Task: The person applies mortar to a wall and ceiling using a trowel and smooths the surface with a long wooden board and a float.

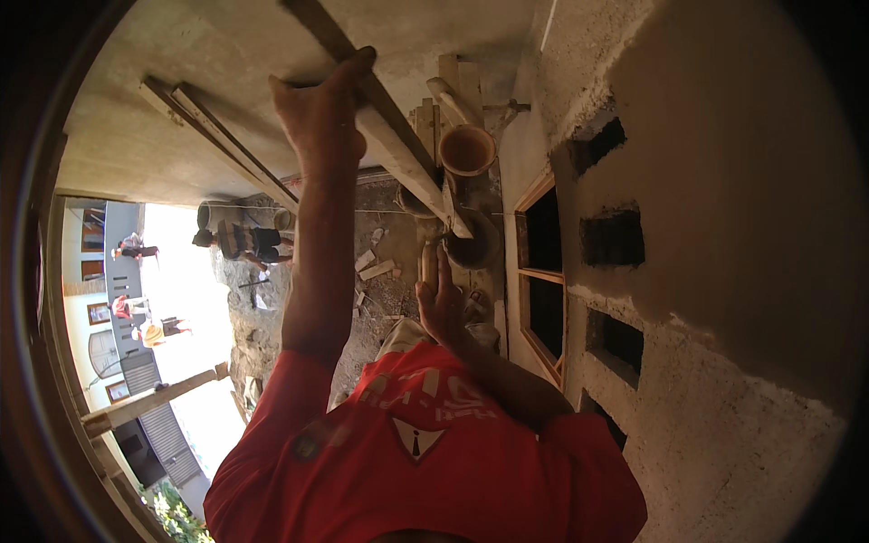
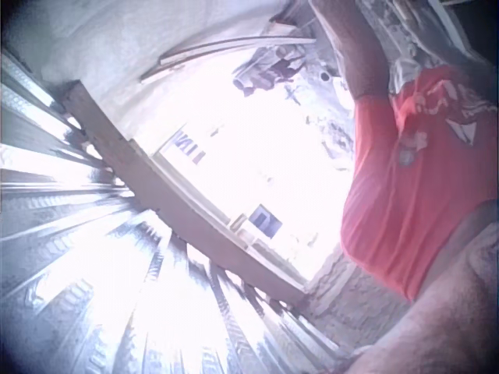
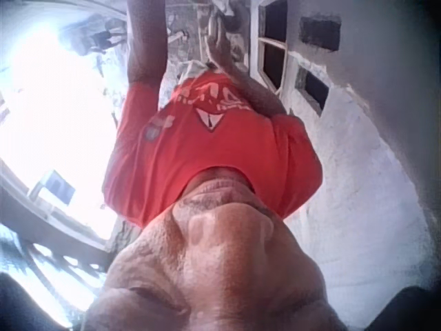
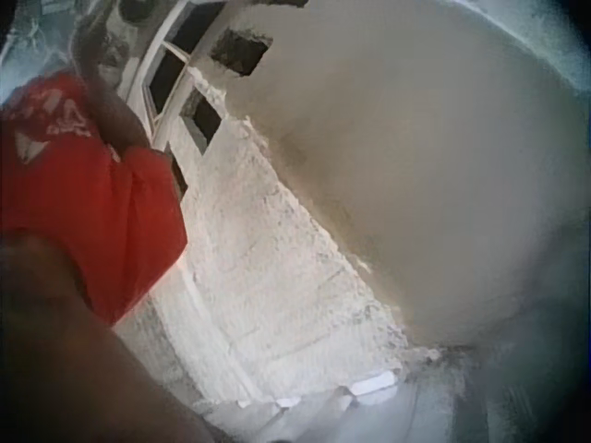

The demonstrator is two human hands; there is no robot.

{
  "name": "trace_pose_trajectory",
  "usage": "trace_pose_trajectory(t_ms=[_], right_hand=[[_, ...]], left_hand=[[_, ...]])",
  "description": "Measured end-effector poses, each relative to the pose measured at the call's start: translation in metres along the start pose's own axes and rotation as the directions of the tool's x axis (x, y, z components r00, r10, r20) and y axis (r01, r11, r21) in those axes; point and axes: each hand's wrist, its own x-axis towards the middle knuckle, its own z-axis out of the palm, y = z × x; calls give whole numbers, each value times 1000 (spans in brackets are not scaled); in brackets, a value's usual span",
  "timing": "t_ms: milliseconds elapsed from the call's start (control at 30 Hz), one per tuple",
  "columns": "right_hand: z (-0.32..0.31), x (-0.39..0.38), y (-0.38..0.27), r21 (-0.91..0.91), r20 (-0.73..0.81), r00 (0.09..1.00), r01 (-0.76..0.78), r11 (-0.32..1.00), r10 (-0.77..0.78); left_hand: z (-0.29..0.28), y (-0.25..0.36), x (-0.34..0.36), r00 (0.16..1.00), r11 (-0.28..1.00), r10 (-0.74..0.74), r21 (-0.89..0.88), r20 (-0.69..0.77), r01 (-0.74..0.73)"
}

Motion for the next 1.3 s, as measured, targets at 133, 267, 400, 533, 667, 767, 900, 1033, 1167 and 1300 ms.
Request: trace_pose_trajectory(t_ms=[133, 267, 400, 533, 667, 767, 900, 1033, 1167, 1300], right_hand=[[18, 31, 104, -213, -92, 996, -1, 977, -19], [18, 74, 182, -319, -101, 963, -271, 908, 252], [-4, 114, 241, -385, -68, 935, -346, 856, 348], [-40, 140, 259, -100, -8, 768, -637, 764, 640], [-74, 130, 260, 103, -18, 834, -547, 831, 551], [-95, 111, 210, 50, 50, 834, -552, 832, 550], [-111, 85, 178, 515, 229, 798, -586, 626, 558], [-112, 66, 167, 758, 429, 807, -566, 325, 405], [-87, 52, 156, 755, 514, 794, -598, 269, 324], [-72, 38, 145, 684, 570, 749, -661, 310, 338]], left_hand=[[-26, 49, 9, 979, 955, 181, 221, 98, -199], [-77, 80, 62, 976, 982, -35, -175, 216, 74], [-153, 133, 97, 912, 998, 28, -63, 410, -2], [-179, 193, 98, 946, 971, -99, -179, 308, 160], [-152, 190, 51, 972, 988, 65, -152, 228, -31], [-148, 164, 27, 969, 975, 92, -219, 229, -41], [-149, 135, 14, 820, 883, 124, -439, 559, 166], [-129, 96, 8, 828, 848, 115, -488, 549, 206], [-107, 84, -7, 870, 916, 98, -386, 483, 111], [-91, 76, -14, 883, 914, 110, -394, 456, 90]])
